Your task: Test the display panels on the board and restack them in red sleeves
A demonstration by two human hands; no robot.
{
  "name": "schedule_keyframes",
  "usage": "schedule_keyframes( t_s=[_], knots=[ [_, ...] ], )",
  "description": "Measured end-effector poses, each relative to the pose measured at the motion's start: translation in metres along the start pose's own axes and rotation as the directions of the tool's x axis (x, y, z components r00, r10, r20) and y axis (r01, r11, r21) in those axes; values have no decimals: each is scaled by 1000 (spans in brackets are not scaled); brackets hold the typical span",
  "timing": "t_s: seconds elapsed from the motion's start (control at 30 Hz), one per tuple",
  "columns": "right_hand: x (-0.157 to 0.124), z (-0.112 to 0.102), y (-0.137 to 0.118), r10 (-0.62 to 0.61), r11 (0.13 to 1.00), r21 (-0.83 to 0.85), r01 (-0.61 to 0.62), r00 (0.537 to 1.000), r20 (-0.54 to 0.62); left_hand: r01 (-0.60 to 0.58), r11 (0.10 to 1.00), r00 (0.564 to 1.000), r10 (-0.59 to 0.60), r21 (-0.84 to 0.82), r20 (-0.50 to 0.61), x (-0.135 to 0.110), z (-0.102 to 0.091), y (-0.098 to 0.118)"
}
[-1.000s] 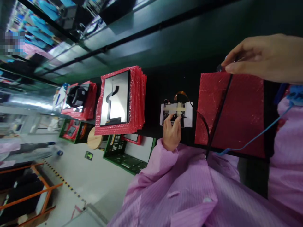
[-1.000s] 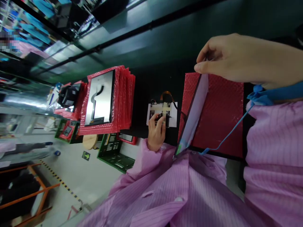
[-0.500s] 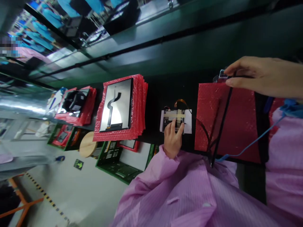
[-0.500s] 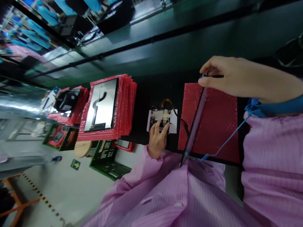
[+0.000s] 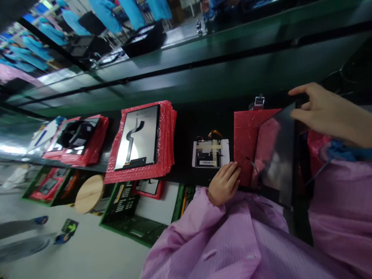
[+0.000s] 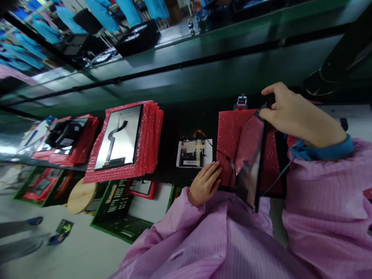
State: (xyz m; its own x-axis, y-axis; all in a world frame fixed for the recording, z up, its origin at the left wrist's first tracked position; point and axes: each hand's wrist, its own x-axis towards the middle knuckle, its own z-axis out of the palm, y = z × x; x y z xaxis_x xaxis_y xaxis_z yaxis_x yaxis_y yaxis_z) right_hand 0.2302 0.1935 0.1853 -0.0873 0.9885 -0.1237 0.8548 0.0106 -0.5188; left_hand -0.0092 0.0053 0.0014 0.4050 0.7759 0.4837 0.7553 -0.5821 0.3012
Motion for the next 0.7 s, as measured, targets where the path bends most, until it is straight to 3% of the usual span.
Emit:
schedule_keyframes(
  t_s=[0.17, 0.3, 0.43, 0.53, 0.63, 0.7],
  knots=[
    [-10, -19, 35, 81, 982, 169, -81, 997, 9, 31, 999, 998, -31, -7, -48, 0, -2, 2],
    [-6, -24, 29, 179, 957, 225, -184, 983, 45, 54, 998, 993, -50, 35, -105, 3, -4, 5],
    [14, 0, 24, 126, 844, 500, -193, 978, 165, 89, 996, 988, -87, 5, -125, 1, -4, 5],
    [36, 30, 40, 46, 786, 601, -141, 984, 171, 98, 995, 984, -100, -19, -147, -2, -4, 4],
    [53, 56, 60, 93, 822, 546, -162, 984, 151, 76, 997, 992, -74, 13, -105, -4, -3, 3],
    [57, 65, 68, 47, 916, 396, -62, 998, 48, 70, 997, 995, -67, 35, -79, -6, -2, 2]
  ],
)
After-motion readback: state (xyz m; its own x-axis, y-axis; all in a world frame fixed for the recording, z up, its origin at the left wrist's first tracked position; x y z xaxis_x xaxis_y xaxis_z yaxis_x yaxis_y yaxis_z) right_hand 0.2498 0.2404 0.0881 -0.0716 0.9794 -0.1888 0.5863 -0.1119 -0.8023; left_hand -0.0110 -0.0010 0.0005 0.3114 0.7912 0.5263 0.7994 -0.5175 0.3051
